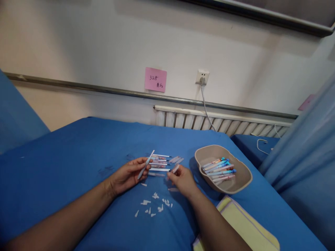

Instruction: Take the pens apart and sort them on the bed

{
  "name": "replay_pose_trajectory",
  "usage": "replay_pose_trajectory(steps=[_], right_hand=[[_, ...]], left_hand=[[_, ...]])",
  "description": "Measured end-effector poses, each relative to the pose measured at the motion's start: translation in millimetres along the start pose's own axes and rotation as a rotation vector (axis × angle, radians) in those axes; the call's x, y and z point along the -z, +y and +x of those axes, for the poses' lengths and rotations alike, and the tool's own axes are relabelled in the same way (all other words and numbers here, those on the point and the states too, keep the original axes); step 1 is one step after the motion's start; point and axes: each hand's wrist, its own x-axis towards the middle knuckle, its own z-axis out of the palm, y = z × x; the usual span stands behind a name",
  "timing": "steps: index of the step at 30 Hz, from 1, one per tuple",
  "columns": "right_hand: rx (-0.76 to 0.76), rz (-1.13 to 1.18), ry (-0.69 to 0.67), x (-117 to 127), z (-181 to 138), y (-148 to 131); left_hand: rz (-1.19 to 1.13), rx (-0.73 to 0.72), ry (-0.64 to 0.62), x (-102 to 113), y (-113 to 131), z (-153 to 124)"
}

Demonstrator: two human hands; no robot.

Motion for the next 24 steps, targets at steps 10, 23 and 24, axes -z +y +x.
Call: replay_pose_trajectory(steps=[10, 23, 24], right_hand=[[-0.038, -0.261, -0.108, 0.1, -1.3, 18.9], [0.095, -0.446, 0.311, 33.2, 23.3, 30.9], [0.103, -0.449, 0.304, 31.4, 22.8, 31.5]], left_hand=[[-0.088, -0.003, 0.082, 5.1, -2.1, 5.1], [-0.124, -0.020, 0.099, 9.7, 1.9, 6.2], [-0.148, -0.029, 0.090, 11.0, 4.2, 5.6]])
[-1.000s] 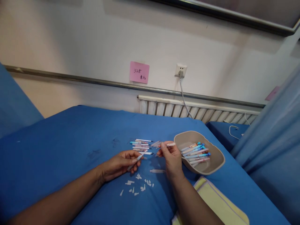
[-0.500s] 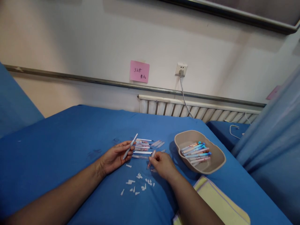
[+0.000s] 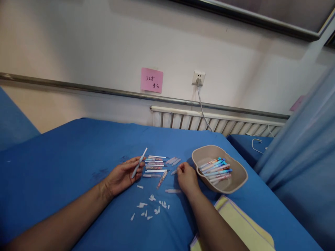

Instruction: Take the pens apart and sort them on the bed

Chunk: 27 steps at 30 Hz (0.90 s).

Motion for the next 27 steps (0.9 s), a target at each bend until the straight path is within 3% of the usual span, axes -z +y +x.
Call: replay_pose_trajectory(steps=[13, 22, 27], right_hand=[[0.474, -0.237, -0.233, -16.8, -27.9, -41.8], [0.473, -0.366, -0.220, -22.3, -33.1, -45.8], [0.496, -0.468, -0.227, -38.7, -15.3, -64.4]], left_hand=[[-0.134, -0.060, -0.011, 3.8, 6.6, 0.1], [-0.156, -0.066, -0.062, 12.8, 4.4, 2.8], [-0.172, -0.075, -0.074, 12.0, 5.3, 2.8]])
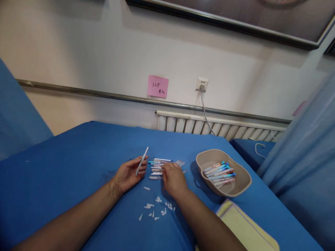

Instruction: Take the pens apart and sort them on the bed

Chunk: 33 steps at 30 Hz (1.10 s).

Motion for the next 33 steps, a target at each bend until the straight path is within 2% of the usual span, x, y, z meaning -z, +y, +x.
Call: replay_pose_trajectory(steps=[4, 7, 14, 19, 24, 25, 27, 30, 33], right_hand=[[0.048, -0.204, -0.157, -11.4, 39.9, -13.6], [0.056, -0.249, -0.211, -19.9, 61.5, -19.2], [0.045, -0.234, -0.281, -26.8, 74.0, -16.7], [-0.003, -0.156, -0.224, -22.5, 70.1, -14.4], [-0.124, -0.038, -0.025, 2.6, 40.2, -6.6], [-0.173, 0.009, 0.036, 8.3, 29.4, -4.2], [-0.334, 0.440, 0.208, 17.3, 6.7, 1.1], [-0.539, 0.955, 0.286, 21.6, -18.6, 9.3], [-0.593, 1.228, 0.291, 17.6, -23.5, 16.3]], left_hand=[[-0.010, -0.009, 0.016, -3.0, 2.6, -1.6], [0.006, -0.016, 0.035, -4.5, 4.1, -2.9], [0.040, -0.015, 0.036, -6.9, 1.9, -3.3], [0.074, -0.006, 0.032, -9.0, -0.2, -3.9], [0.146, -0.004, 0.052, -11.8, -0.2, -3.2], [0.180, -0.008, 0.070, -13.0, -1.6, -2.9], [0.274, -0.016, 0.122, -16.0, -7.3, -2.3], [0.472, -0.019, 0.158, -20.5, -21.9, -1.6], [0.705, 0.017, 0.110, -23.4, -36.5, -1.6]])
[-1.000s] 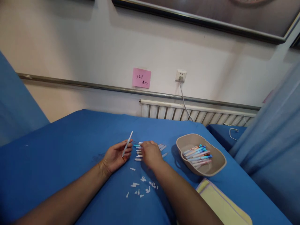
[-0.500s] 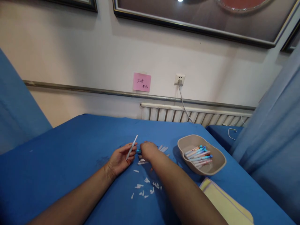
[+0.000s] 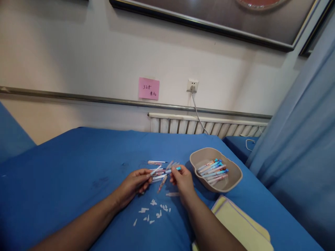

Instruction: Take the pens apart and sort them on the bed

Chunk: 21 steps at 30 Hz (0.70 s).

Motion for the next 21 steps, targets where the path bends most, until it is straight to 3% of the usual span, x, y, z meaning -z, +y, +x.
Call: replay_pose_trajectory(steps=[5, 21], right_hand=[[-0.015, 0.092, -0.073, -2.2, 13.7, 3.7], [0.005, -0.144, -0.337, -5.5, 4.6, 0.9]], left_hand=[[0.224, 0.024, -0.002, -7.6, -2.8, -1.5], [0.320, -0.054, -0.023, -11.5, -1.6, -6.5]])
